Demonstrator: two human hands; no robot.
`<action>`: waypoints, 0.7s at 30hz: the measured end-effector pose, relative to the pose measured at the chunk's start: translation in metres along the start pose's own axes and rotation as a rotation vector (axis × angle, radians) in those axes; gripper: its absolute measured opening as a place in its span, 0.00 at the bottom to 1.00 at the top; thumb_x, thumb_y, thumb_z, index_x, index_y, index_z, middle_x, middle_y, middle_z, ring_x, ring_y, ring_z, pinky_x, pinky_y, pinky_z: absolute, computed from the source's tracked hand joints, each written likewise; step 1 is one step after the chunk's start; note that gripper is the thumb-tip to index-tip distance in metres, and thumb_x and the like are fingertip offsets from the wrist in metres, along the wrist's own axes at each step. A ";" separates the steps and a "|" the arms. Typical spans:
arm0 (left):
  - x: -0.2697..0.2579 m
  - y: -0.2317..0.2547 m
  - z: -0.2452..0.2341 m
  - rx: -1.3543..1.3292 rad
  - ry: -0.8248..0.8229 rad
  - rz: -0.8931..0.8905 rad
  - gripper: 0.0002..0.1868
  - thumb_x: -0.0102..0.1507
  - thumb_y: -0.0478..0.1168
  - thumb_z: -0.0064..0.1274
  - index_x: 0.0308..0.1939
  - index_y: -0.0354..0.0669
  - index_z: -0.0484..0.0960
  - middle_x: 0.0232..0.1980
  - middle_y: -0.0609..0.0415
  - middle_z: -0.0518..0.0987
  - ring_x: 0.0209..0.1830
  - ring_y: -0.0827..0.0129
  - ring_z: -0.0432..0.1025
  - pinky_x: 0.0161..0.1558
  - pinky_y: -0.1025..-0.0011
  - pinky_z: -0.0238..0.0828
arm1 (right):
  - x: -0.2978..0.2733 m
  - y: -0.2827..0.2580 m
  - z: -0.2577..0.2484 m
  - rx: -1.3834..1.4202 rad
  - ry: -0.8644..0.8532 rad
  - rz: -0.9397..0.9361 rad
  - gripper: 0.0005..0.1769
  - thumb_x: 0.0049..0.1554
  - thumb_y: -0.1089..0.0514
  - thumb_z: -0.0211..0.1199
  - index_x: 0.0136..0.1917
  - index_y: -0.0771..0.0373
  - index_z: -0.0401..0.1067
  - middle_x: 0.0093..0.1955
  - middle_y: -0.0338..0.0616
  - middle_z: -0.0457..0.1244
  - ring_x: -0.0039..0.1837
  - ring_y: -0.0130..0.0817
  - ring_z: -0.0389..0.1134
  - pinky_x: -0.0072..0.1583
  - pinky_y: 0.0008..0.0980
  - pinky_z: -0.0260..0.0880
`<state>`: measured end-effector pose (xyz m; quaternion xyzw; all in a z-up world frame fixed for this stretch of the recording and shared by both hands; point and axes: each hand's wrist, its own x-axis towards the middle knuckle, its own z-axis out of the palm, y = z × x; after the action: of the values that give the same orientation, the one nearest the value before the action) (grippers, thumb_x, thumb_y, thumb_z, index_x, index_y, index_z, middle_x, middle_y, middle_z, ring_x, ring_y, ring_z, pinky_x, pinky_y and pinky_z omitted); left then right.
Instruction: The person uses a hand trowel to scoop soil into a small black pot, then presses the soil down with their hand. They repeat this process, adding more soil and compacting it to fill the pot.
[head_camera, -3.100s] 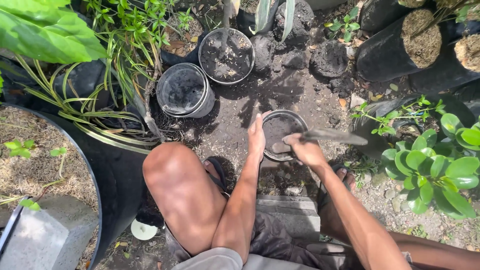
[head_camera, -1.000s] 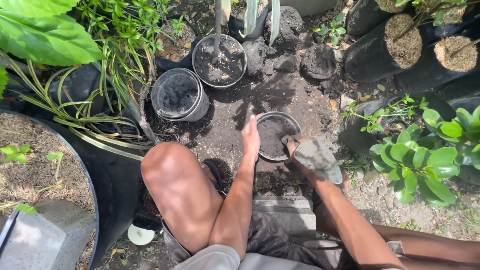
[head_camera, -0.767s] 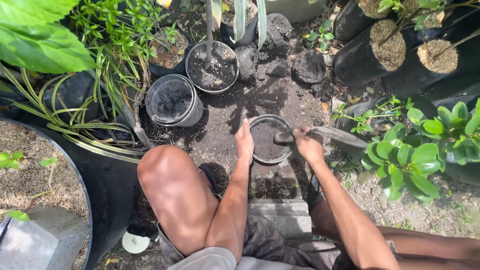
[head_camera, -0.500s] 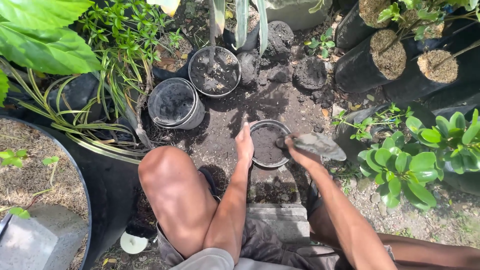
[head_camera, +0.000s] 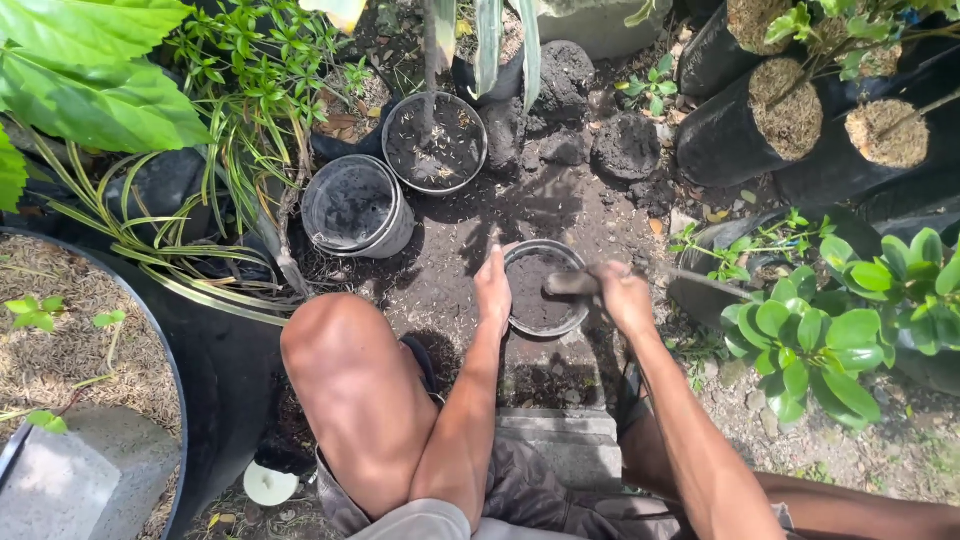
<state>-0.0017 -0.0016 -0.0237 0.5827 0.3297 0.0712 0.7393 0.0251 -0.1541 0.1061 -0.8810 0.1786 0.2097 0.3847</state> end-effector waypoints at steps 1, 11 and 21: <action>0.013 -0.018 0.002 0.005 0.006 0.001 0.23 0.73 0.50 0.38 0.47 0.51 0.91 0.50 0.55 0.86 0.58 0.70 0.76 0.69 0.66 0.64 | -0.002 -0.001 0.002 -0.019 0.002 -0.022 0.23 0.55 0.37 0.61 0.49 0.56 0.82 0.49 0.47 0.72 0.63 0.43 0.69 0.68 0.46 0.63; -0.002 -0.008 -0.002 -0.013 0.001 -0.021 0.23 0.73 0.50 0.38 0.48 0.49 0.90 0.52 0.54 0.85 0.59 0.69 0.75 0.70 0.65 0.63 | -0.012 -0.009 0.000 -0.001 -0.077 0.123 0.34 0.58 0.31 0.55 0.43 0.64 0.81 0.42 0.49 0.72 0.60 0.39 0.71 0.63 0.49 0.65; 0.009 -0.028 -0.009 0.015 0.012 -0.053 0.23 0.73 0.51 0.37 0.48 0.50 0.90 0.54 0.55 0.85 0.61 0.68 0.74 0.71 0.64 0.60 | -0.008 0.025 0.045 -0.482 -0.168 -0.244 0.21 0.59 0.30 0.52 0.52 0.38 0.78 0.43 0.29 0.72 0.52 0.27 0.75 0.57 0.26 0.71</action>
<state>-0.0075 0.0016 -0.0537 0.5789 0.3499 0.0526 0.7346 -0.0036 -0.1353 0.0675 -0.9416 -0.0161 0.2705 0.1998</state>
